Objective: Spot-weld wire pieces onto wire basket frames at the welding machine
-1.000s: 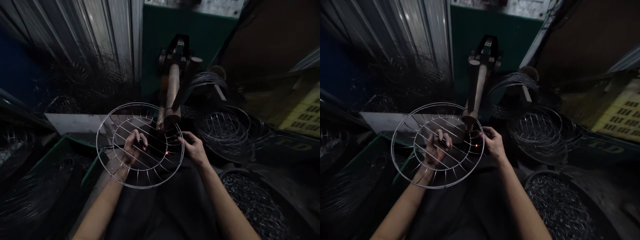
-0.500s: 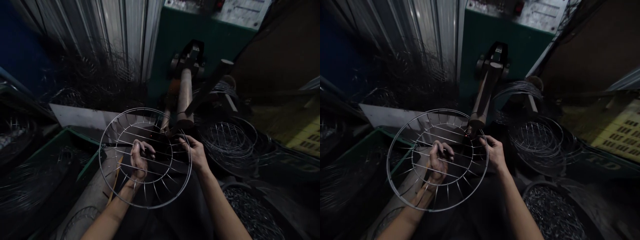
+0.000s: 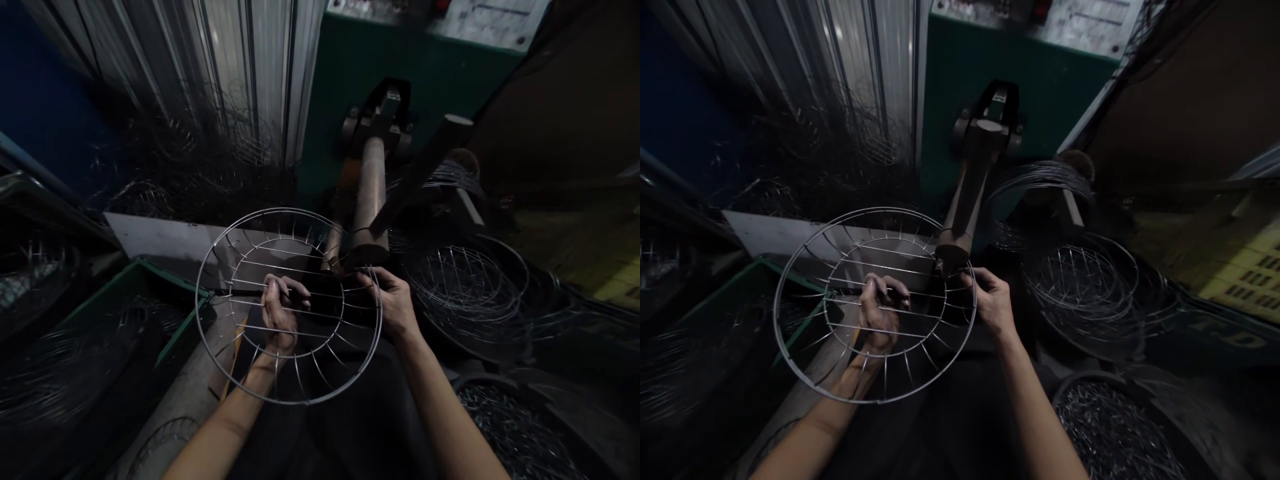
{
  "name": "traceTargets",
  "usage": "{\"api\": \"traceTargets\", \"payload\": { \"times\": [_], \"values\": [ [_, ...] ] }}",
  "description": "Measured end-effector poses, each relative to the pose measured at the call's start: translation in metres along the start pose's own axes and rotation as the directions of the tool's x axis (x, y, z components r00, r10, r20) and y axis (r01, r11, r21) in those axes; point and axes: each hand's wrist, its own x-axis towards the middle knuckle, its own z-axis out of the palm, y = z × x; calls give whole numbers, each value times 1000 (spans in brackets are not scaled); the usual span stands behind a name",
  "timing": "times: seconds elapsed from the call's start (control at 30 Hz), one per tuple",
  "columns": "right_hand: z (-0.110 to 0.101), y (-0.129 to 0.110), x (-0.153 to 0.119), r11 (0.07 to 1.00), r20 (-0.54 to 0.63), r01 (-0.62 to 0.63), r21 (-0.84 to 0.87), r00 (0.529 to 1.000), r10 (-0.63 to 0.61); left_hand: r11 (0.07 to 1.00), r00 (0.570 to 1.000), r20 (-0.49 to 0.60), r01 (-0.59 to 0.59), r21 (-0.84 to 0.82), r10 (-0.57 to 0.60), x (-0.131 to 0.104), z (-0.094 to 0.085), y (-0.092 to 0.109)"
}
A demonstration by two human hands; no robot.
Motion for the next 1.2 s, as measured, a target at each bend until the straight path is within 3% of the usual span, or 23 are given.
{"api": "traceTargets", "payload": {
  "times": [0.23,0.33,0.5,0.63,0.8,0.9,1.0,1.1,1.2],
  "values": [
    [8,17,2,1000,19,-5,18,1000,5,999,999,37,-25,32,24,-1,-19,-7],
    [10,11,0,999,17,-6,32,1000,5,999,992,127,-29,36,24,8,-28,1],
    [1,1,-17,999,33,7,52,999,-9,993,945,312,66,103,-95,19,-28,21],
    [-2,5,-16,998,24,18,53,1000,-19,990,969,232,50,129,-80,10,-18,21],
    [3,10,1,999,-47,16,47,999,-14,993,985,165,35,116,-54,-1,-11,4],
    [7,15,6,997,-52,-3,77,999,7,994,986,153,44,100,-59,-1,-17,-4],
    [11,10,3,992,-37,-47,116,998,51,990,983,162,63,127,-83,3,-34,-5],
    [10,-5,-10,994,-35,-51,97,998,54,974,952,254,121,193,-169,14,-58,6],
    [2,-15,-29,999,-34,-34,28,999,35,924,862,345,307,228,-371,29,-74,24]
  ]
}}
